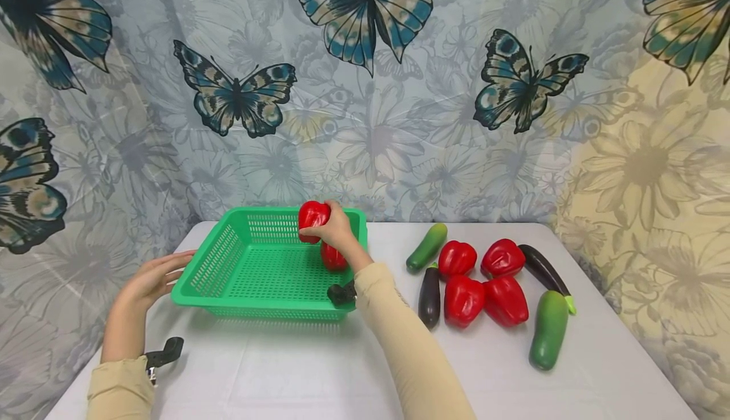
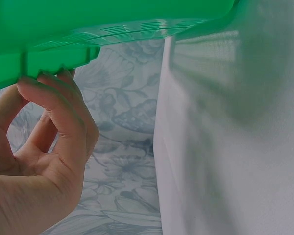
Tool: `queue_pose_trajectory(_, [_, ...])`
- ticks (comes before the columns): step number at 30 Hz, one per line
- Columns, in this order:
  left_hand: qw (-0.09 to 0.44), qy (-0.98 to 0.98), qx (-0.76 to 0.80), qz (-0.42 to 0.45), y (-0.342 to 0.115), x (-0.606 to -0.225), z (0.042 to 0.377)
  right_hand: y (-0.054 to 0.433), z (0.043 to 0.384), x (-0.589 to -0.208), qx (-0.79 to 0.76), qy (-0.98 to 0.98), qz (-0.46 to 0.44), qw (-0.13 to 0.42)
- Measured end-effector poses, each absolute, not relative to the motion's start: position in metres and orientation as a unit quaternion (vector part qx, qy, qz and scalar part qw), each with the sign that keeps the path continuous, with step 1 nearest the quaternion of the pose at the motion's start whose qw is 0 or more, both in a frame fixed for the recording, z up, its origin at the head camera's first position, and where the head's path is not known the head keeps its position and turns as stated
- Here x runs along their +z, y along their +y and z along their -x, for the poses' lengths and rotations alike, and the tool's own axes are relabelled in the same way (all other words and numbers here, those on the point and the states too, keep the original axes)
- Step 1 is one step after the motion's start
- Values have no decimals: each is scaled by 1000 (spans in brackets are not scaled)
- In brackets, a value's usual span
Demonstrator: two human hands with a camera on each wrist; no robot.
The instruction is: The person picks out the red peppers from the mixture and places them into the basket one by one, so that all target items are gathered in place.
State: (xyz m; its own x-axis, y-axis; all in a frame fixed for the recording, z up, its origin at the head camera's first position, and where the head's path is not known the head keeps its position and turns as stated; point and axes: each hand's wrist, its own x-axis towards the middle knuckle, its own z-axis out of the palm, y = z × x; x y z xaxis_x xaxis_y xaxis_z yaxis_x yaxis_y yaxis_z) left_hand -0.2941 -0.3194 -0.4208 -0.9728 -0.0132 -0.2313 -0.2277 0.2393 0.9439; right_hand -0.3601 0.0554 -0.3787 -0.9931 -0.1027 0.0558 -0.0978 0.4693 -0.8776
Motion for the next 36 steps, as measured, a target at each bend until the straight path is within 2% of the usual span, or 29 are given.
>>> queue_pose_trajectory(36, [84,782,613,73,-319,-419,293,43,362,-391,-455,886,86,36])
